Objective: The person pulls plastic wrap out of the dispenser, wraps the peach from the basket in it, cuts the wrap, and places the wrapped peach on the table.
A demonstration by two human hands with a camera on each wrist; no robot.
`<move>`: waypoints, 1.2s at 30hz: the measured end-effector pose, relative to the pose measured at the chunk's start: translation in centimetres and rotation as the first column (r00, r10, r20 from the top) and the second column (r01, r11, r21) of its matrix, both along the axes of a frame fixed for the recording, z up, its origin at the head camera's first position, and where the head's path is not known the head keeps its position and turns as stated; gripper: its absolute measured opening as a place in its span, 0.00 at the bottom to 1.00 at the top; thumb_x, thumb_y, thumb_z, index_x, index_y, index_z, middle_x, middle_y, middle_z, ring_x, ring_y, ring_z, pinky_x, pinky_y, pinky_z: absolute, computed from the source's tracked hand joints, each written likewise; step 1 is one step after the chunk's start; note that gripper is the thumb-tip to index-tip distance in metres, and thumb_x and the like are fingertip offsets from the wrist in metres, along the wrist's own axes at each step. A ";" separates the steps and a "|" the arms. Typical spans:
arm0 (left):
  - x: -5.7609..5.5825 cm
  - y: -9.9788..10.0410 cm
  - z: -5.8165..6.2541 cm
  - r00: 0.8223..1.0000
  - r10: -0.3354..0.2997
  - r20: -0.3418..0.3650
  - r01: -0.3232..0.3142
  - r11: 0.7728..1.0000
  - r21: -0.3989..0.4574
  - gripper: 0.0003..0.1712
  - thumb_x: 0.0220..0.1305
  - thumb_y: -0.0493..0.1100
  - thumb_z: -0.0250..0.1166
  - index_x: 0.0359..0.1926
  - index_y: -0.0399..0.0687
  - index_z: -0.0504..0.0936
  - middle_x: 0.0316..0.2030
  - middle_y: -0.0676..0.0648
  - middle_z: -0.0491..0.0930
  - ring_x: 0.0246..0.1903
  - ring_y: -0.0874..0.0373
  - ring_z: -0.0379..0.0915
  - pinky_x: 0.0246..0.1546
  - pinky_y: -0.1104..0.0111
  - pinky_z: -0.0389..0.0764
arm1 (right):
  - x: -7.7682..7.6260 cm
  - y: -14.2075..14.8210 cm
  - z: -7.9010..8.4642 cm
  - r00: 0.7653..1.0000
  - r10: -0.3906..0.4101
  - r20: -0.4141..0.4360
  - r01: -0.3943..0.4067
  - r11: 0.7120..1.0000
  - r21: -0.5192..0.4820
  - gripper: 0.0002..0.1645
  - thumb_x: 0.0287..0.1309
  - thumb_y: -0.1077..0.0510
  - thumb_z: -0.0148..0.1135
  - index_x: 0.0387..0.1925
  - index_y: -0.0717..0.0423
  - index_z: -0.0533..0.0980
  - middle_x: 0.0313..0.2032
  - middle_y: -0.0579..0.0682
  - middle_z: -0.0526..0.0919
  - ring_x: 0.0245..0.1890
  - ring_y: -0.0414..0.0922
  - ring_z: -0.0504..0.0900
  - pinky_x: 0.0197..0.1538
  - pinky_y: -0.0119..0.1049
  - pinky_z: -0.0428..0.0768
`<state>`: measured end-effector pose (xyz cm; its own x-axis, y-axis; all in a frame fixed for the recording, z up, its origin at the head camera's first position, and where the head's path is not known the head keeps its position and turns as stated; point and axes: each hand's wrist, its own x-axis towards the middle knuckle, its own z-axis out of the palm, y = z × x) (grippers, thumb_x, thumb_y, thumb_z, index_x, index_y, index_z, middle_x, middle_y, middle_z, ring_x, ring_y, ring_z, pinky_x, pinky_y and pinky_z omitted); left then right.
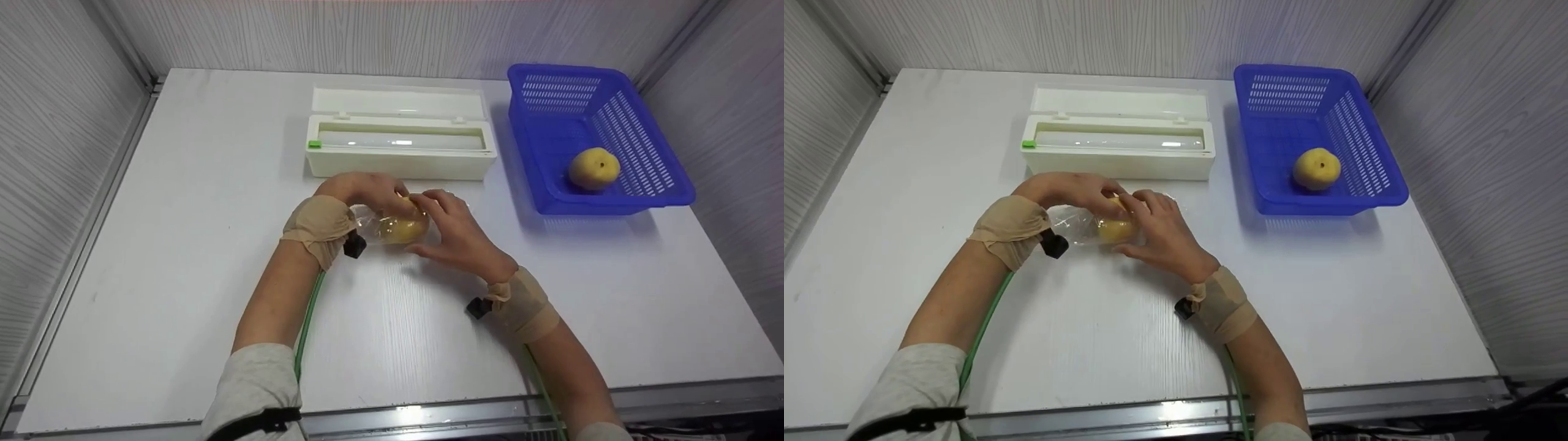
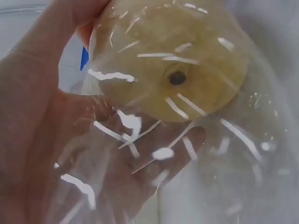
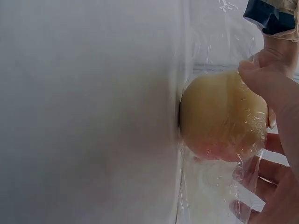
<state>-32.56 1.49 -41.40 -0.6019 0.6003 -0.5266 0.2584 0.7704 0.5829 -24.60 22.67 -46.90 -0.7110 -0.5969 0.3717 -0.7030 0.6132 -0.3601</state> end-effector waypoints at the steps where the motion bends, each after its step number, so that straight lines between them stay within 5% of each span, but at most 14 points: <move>1: 0.0 -0.2 -0.2 1.000 0.000 0.025 0.000 1.000 0.015 0.44 0.56 0.70 0.62 0.68 0.52 0.70 0.56 0.50 0.76 0.55 0.52 0.72 0.62 0.54 0.72 | 0.0 -0.1 -0.1 1.000 0.007 0.014 -0.007 1.000 0.000 0.51 0.48 0.41 0.76 0.70 0.53 0.64 0.60 0.52 0.72 0.62 0.49 0.69 0.66 0.49 0.65; 5: 0.0 -1.1 -0.9 0.992 -0.022 0.126 0.011 0.997 0.083 0.44 0.60 0.69 0.62 0.70 0.50 0.67 0.62 0.49 0.71 0.60 0.52 0.69 0.65 0.57 0.69 | -0.1 -0.4 -0.3 0.996 0.046 0.073 -0.046 0.999 0.002 0.54 0.46 0.44 0.78 0.72 0.51 0.62 0.59 0.50 0.74 0.60 0.49 0.72 0.63 0.51 0.68; 8: 0.1 -1.8 -0.7 0.995 -0.024 0.094 0.015 0.996 0.089 0.46 0.60 0.68 0.61 0.72 0.50 0.63 0.66 0.48 0.68 0.66 0.51 0.65 0.69 0.56 0.65 | -0.3 -0.7 -0.2 0.994 0.056 0.092 -0.056 0.998 -0.003 0.53 0.47 0.45 0.78 0.71 0.51 0.63 0.58 0.50 0.76 0.58 0.49 0.75 0.61 0.51 0.72; 15: 1.2 -2.3 0.0 0.995 0.022 -0.098 -0.018 0.999 0.039 0.53 0.56 0.75 0.61 0.73 0.49 0.61 0.70 0.44 0.66 0.69 0.48 0.63 0.69 0.53 0.65 | -0.2 -0.8 -0.4 0.984 0.023 0.175 -0.021 1.000 -0.010 0.50 0.48 0.45 0.77 0.70 0.53 0.64 0.59 0.51 0.76 0.57 0.49 0.76 0.62 0.48 0.75; 19: 2.5 -2.0 0.2 0.957 0.031 -0.289 0.013 0.989 0.149 0.41 0.60 0.67 0.65 0.65 0.45 0.70 0.61 0.40 0.74 0.61 0.48 0.71 0.61 0.56 0.73 | -0.2 -0.6 -0.4 0.975 0.028 0.220 -0.022 0.999 -0.033 0.50 0.51 0.46 0.75 0.71 0.53 0.62 0.61 0.50 0.77 0.61 0.48 0.76 0.65 0.46 0.73; 21: 3.5 -1.8 0.3 0.895 0.003 -0.446 0.098 0.974 0.204 0.32 0.63 0.60 0.65 0.59 0.44 0.74 0.55 0.40 0.76 0.55 0.48 0.74 0.56 0.59 0.76 | -0.3 -0.4 -0.4 0.972 0.051 0.228 -0.039 0.998 -0.057 0.50 0.52 0.47 0.75 0.72 0.54 0.62 0.62 0.49 0.77 0.62 0.47 0.76 0.65 0.44 0.74; 22: 4.0 -1.7 0.3 0.848 -0.016 -0.530 0.155 0.964 0.218 0.28 0.65 0.57 0.65 0.57 0.42 0.76 0.52 0.40 0.77 0.52 0.49 0.75 0.54 0.59 0.78 | -0.3 -0.4 -0.3 0.971 0.061 0.232 -0.047 0.997 -0.068 0.50 0.52 0.47 0.75 0.72 0.55 0.62 0.62 0.49 0.77 0.61 0.47 0.77 0.65 0.44 0.74; 25: 5.7 -1.6 -0.2 0.664 -0.045 -0.747 0.311 0.925 0.220 0.25 0.65 0.52 0.66 0.53 0.39 0.78 0.45 0.40 0.78 0.45 0.48 0.76 0.47 0.60 0.80 | -0.5 -0.3 -0.3 0.964 0.089 0.249 -0.065 0.992 -0.104 0.48 0.53 0.47 0.74 0.72 0.55 0.63 0.62 0.49 0.78 0.60 0.44 0.78 0.63 0.41 0.76; 27: 6.5 -1.6 -0.6 0.559 -0.050 -0.827 0.372 0.907 0.196 0.31 0.58 0.55 0.70 0.54 0.38 0.77 0.43 0.40 0.78 0.42 0.48 0.76 0.44 0.60 0.80 | -0.6 -0.3 -0.2 0.957 0.085 0.277 -0.053 0.991 -0.121 0.46 0.53 0.47 0.74 0.70 0.53 0.65 0.61 0.48 0.79 0.58 0.44 0.79 0.62 0.41 0.76; 31: 7.6 -1.1 -1.5 0.404 -0.119 -0.907 0.345 0.938 0.030 0.51 0.36 0.66 0.77 0.57 0.39 0.74 0.47 0.41 0.78 0.45 0.46 0.76 0.45 0.59 0.80 | -0.7 -0.3 0.0 0.944 0.043 0.327 0.000 0.992 -0.129 0.42 0.53 0.46 0.73 0.67 0.50 0.69 0.56 0.47 0.82 0.52 0.44 0.80 0.57 0.43 0.78; 34: 8.1 -0.4 -2.2 0.279 -0.221 -0.935 0.252 0.956 -0.151 0.51 0.37 0.67 0.78 0.56 0.41 0.71 0.50 0.42 0.77 0.49 0.47 0.76 0.49 0.58 0.79 | -0.7 -0.4 0.0 0.931 -0.024 0.365 0.063 0.993 -0.097 0.40 0.54 0.43 0.71 0.66 0.52 0.70 0.53 0.48 0.83 0.49 0.43 0.80 0.53 0.41 0.78; 36: 8.5 0.1 -2.7 0.216 -0.272 -0.938 0.184 0.955 -0.234 0.49 0.42 0.67 0.77 0.56 0.41 0.70 0.51 0.43 0.77 0.50 0.49 0.76 0.51 0.59 0.78 | -0.6 -0.6 0.0 0.918 -0.068 0.391 0.105 0.992 -0.075 0.38 0.55 0.43 0.69 0.64 0.54 0.72 0.48 0.50 0.84 0.44 0.43 0.80 0.48 0.38 0.77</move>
<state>-24.07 1.60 -44.09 -0.5249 0.8007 0.2887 0.7563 0.5943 -0.2733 -25.18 22.11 -46.87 -0.8575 -0.5030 0.1076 -0.4432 0.6163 -0.6510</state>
